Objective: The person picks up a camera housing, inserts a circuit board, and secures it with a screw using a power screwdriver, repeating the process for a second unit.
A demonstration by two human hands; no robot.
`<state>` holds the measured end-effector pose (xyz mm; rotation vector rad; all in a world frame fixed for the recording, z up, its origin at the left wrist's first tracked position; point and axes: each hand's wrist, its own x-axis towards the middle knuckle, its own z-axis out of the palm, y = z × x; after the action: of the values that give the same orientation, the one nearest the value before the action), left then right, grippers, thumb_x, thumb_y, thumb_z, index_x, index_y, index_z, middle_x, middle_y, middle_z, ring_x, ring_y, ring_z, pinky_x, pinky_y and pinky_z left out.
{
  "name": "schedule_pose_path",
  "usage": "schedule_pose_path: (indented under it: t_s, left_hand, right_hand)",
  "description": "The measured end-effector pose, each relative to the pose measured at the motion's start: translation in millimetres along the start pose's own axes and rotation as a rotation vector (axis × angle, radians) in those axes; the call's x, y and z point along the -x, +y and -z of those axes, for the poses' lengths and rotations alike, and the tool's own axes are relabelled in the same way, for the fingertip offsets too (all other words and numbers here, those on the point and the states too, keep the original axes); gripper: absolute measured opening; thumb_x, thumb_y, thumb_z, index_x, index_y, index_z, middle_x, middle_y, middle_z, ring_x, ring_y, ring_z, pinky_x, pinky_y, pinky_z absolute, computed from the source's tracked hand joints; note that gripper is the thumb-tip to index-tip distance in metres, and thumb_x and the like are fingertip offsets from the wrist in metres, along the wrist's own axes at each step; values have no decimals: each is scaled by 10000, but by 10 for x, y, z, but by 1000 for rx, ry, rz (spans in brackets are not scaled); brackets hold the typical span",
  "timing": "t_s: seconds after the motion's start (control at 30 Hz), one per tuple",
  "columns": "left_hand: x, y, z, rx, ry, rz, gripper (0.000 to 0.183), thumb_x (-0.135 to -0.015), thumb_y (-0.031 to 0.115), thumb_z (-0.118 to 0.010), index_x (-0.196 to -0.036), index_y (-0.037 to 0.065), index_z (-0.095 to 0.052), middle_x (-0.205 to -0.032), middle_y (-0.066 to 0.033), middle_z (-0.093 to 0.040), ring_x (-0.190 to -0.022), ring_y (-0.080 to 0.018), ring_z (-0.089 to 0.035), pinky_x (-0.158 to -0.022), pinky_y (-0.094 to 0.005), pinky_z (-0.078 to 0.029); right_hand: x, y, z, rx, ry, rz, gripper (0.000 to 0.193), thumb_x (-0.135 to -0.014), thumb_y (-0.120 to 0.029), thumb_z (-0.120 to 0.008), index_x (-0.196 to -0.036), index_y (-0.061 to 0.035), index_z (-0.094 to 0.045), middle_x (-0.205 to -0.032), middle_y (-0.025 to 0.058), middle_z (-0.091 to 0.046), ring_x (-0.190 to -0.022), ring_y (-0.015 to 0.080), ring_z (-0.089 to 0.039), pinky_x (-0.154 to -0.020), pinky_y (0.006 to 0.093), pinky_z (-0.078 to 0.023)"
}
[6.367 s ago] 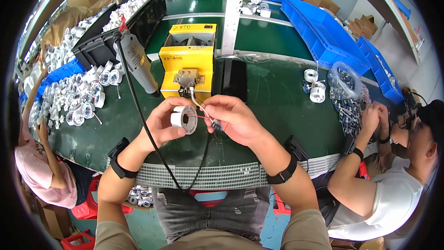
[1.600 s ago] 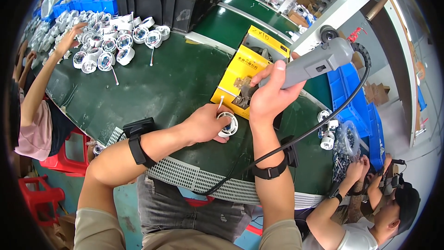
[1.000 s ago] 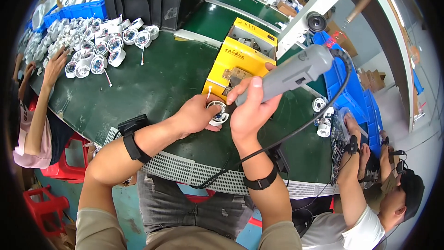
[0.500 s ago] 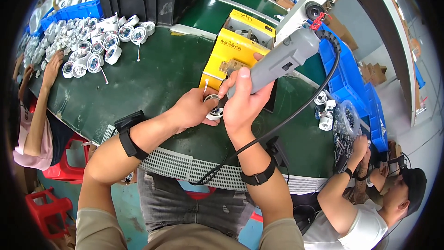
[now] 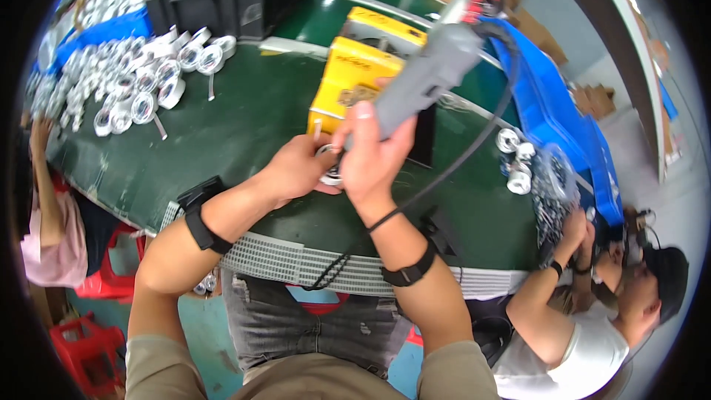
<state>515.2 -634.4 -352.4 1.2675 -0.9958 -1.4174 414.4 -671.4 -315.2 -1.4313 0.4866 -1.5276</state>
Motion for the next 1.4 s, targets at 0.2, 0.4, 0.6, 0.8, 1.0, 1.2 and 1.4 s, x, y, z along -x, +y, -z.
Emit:
schedule_pose_path:
  t_s: [0.2, 0.4, 0.6, 0.8, 1.0, 1.2, 1.4]
  left_hand:
    - [19, -63, 181, -11, -36, 22, 240, -948, 51, -451, -1144, -61, -531, -1031, -136, -624, -894, -225, -661, -711, -350, -606]
    - [155, 448, 715, -670, 72, 34, 247, -821, 85, -547, -990, -78, -622, -747, -168, -658, -676, -250, -684, -612, -334, -553]
    - [317, 438, 1541, -1191, 1005, -261, 635, -810, 279, -674, -1343, 9, -457, -1274, -260, -513, -1220, -400, -475, -1014, -438, -388]
    - [795, 715, 1058, -486, 951, -930, 384, -911, 109, -575, -1258, -44, -513, -1229, -172, -568, -1139, -246, -546, -994, -344, -413]
    - [1719, 1209, -339, 46, -100, -1519, 197, -923, 187, -513, -866, -1, -520, -768, -113, -511, -767, -284, -541, -626, -376, -472]
    - [1732, 1307, -391, 96, -117, -1396, 160, -924, 170, -501, -898, 13, -517, -747, -92, -501, -721, -254, -524, -604, -358, -449]
    - [1820, 1343, -303, 175, -285, -1336, 124, -925, 150, -487, -936, 29, -513, -721, -66, -488, -666, -217, -504, -577, -337, -420]
  right_hand:
    - [129, 224, -25, -117, -153, -41, 365, -939, -112, -486, -1259, -7, -346, -711, 55, -505, -532, 121, -514, -516, 267, -460]
    - [-179, -40, 691, 383, -238, 161, 322, -903, -248, -612, -1105, -4, -554, -965, 95, -600, -973, 206, -583, -872, 321, -456]
    - [-842, -133, 2911, 1737, 266, 108, 708, -783, -562, -654, -1252, -44, -542, -1253, 221, -520, -1182, 354, -485, -1003, 433, -390]
    - [-921, -49, 3524, 1481, -13, -550, 716, -710, -565, -691, -1326, -237, -533, -1481, 191, -299, -1370, 308, -324, -1081, 390, -346]
    - [-723, 211, 2901, 1358, -295, -286, 285, -764, -356, -716, -950, -139, -715, -1254, 158, -551, -1263, 311, -444, -968, 396, -437]
    - [-453, -207, 2316, 1571, -285, -92, 322, -756, -434, -718, -907, -151, -747, -1334, 142, -509, -1256, 355, -434, -1017, 466, -363]
    - [-553, -36, 1843, 1538, -282, -153, 329, -758, -435, -697, -902, -143, -748, -1276, 118, -553, -1271, 348, -390, -1052, 481, -250]
